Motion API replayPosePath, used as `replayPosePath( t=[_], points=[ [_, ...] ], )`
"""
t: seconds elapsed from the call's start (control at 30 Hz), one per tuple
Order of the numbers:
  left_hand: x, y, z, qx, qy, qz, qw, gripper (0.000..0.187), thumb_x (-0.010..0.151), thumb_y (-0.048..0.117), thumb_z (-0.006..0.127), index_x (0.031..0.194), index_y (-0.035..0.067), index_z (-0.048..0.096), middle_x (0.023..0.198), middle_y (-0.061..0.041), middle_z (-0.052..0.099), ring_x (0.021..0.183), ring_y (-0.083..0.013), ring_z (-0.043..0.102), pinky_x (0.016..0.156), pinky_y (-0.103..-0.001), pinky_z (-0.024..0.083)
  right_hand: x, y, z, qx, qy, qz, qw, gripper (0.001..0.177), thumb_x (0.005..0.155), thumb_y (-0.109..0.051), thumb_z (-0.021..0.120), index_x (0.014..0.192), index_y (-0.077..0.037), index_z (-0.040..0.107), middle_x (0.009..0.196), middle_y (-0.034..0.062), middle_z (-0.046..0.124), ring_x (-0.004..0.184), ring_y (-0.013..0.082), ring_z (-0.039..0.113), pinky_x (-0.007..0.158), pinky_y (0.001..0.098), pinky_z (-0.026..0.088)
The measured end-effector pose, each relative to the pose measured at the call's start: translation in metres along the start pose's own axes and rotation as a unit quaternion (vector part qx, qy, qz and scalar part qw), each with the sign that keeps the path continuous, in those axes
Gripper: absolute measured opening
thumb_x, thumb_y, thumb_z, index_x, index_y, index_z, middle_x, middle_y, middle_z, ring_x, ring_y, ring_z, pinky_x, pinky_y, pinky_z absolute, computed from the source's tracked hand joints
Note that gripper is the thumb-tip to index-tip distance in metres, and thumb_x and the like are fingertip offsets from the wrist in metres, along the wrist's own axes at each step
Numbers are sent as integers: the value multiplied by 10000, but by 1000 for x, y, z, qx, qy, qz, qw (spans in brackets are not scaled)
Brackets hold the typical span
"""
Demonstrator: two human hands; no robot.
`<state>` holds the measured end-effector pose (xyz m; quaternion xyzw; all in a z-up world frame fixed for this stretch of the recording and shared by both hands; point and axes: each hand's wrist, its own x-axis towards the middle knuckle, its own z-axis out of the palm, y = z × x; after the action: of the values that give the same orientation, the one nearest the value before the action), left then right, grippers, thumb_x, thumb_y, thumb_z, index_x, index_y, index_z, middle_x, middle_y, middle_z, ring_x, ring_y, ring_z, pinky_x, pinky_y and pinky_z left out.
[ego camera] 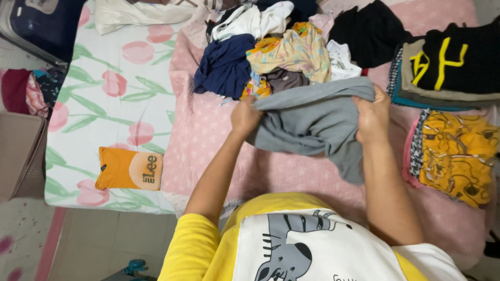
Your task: Folding and stacking different pieces of clothing on a bed.
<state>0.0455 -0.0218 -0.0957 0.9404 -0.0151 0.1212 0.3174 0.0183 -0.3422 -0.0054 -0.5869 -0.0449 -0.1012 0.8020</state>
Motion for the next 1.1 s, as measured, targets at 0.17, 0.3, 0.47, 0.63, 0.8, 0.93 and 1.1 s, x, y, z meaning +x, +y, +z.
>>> replayPosePath(
  t=[0.17,0.3,0.47,0.63,0.8,0.93,1.1],
  points=[
    [7,-4,28,-399,-12,-166,902,387,795,52,648,1182,58,666,1026,-126,743,903,-226,707,808,-335,563,-5,12,-16,-503,-41,44,862,426,870,-178,818,1222,15,678,1065,174,737,962,330,684,853,446,532],
    [2,68,1,-411,-84,-90,903,432,781,18,639,1212,-1,658,939,-76,728,820,-167,690,754,-309,568,-21,41,10,-559,-155,-186,793,1243,602,-366,962,1572,-3,275,1416,341,570,1265,481,543,1101,470,368],
    [-7,98,-23,-295,-210,50,931,480,761,119,778,1195,-32,641,909,-108,723,811,-163,673,751,-325,557,-18,52,38,-532,-179,-95,822,852,714,-156,827,1462,-42,436,1241,244,674,1134,387,649,1079,473,381],
    [-13,85,-25,-15,-256,83,963,581,733,336,917,1181,39,696,916,-137,760,771,-157,658,751,-364,510,-2,90,13,-391,-159,3,907,322,842,-44,643,1155,-40,722,1089,167,773,1047,339,726,925,400,556],
    [-22,31,36,-456,-217,-111,856,386,910,276,735,1113,-51,747,943,-94,750,788,-166,666,723,-337,543,-15,18,46,-428,-191,44,882,405,773,-180,798,1151,-69,701,1036,196,749,980,358,708,856,435,544],
    [-25,49,27,-548,-177,-189,795,405,883,258,692,1173,-23,718,977,-65,761,813,-155,698,737,-312,554,-12,18,36,-605,-227,65,761,326,814,-195,800,1116,-93,736,1044,196,728,999,371,689,858,474,525],
    [-24,86,-33,-131,-213,40,967,540,785,235,893,1178,-46,650,1021,-123,712,911,-194,700,831,-349,530,0,87,0,-393,-130,-30,910,311,827,-12,610,1107,-69,735,1064,196,756,1030,370,693,900,434,547]
  ],
)
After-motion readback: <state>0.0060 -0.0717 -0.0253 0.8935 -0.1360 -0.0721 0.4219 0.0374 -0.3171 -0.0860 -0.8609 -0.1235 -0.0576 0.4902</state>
